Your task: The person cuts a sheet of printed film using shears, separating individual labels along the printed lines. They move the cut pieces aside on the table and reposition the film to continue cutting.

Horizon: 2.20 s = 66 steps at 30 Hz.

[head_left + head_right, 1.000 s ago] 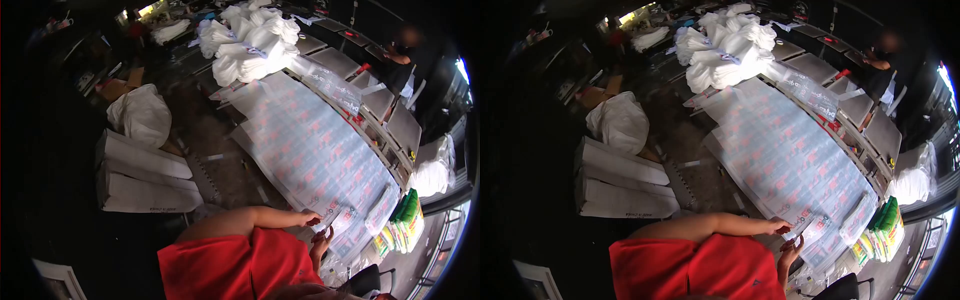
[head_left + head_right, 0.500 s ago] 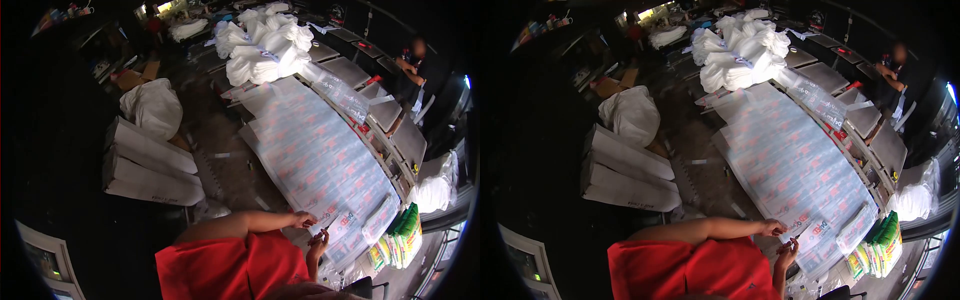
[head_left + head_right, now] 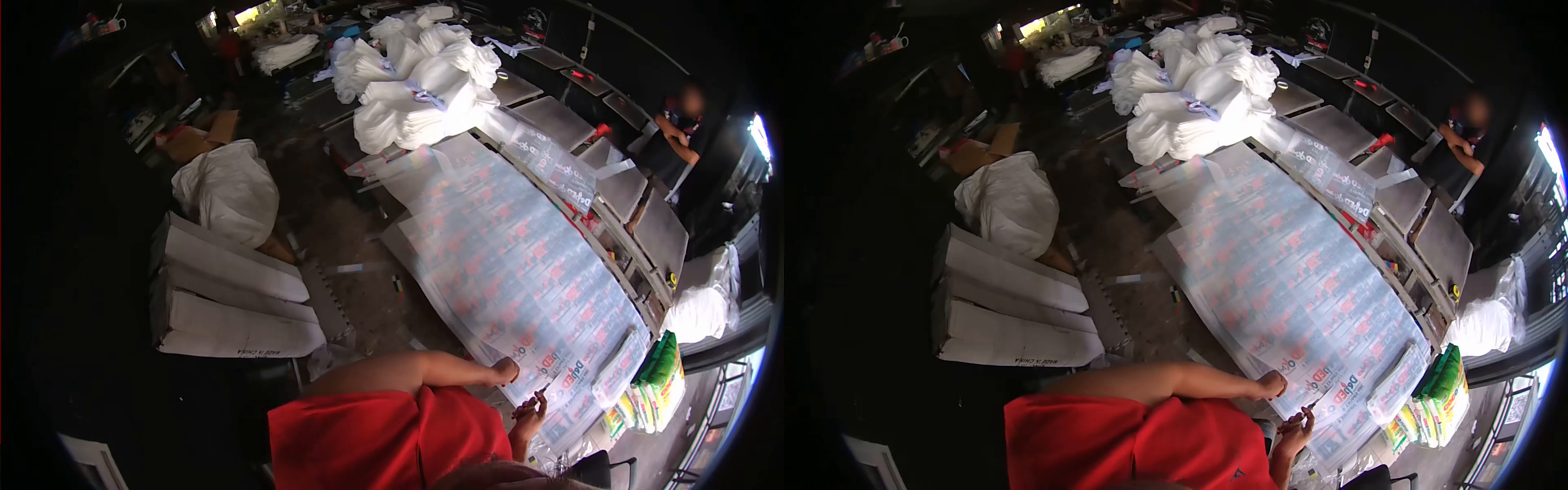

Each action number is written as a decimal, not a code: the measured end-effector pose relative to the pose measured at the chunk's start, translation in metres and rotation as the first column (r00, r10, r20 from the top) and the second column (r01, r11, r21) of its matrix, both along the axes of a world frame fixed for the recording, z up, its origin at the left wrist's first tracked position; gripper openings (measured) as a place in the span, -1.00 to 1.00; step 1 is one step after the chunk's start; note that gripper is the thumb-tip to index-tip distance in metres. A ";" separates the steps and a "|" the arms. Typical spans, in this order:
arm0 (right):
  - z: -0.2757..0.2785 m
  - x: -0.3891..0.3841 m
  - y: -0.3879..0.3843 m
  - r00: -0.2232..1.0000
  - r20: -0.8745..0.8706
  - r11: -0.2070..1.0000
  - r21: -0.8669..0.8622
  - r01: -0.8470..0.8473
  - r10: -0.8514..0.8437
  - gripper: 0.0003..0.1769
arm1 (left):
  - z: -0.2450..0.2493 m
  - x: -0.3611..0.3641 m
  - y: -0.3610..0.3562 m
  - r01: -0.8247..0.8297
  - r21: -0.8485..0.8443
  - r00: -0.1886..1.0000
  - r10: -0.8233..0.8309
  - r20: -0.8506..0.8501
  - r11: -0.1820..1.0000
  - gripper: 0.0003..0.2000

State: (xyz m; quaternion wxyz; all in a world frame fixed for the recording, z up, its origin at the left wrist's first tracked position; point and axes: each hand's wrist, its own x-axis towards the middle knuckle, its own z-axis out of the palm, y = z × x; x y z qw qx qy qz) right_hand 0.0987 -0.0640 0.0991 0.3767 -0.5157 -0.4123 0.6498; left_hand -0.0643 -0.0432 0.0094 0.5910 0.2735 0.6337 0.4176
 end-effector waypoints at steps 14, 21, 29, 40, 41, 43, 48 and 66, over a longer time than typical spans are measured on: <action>-0.002 0.013 0.013 0.999 -0.047 0.995 -0.101 -0.017 0.012 -0.59 | -0.006 -0.004 -0.006 0.202 -0.063 0.941 -0.176 0.289 0.977 -0.74; 0.003 0.016 0.013 0.999 0.013 0.995 -0.085 -0.047 0.048 -0.63 | -0.008 -0.009 -0.010 0.281 -0.042 0.693 -0.172 0.700 0.959 -0.76; 0.004 0.001 0.008 1.000 0.016 0.992 -0.128 -0.005 0.007 -0.62 | -0.010 0.001 -0.004 0.080 -0.262 0.491 0.191 0.850 0.962 -0.70; 0.006 -0.011 0.003 0.993 0.118 0.992 -0.127 0.022 -0.007 -0.71 | 0.000 -0.007 0.003 0.044 -0.243 0.620 0.164 0.767 0.969 -0.62; 0.002 -0.007 0.002 0.997 0.073 0.996 -0.092 0.012 -0.006 -0.68 | -0.005 -0.005 0.005 0.033 -0.262 0.606 0.189 0.773 0.964 -0.60; 0.008 -0.012 0.001 0.997 0.078 0.993 -0.119 0.007 0.002 -0.66 | -0.021 0.000 0.004 0.064 -0.359 0.524 0.275 0.806 0.931 -0.58; -0.001 0.002 -0.005 0.995 0.100 0.993 -0.121 0.012 0.000 -0.70 | -0.031 0.014 -0.002 -0.031 -0.269 0.580 0.236 0.779 0.963 -0.84; -0.006 0.020 0.001 0.982 -0.095 0.955 -0.263 0.136 -0.166 -0.39 | 0.009 0.002 -0.026 0.095 -0.155 0.807 0.015 0.590 0.983 -0.80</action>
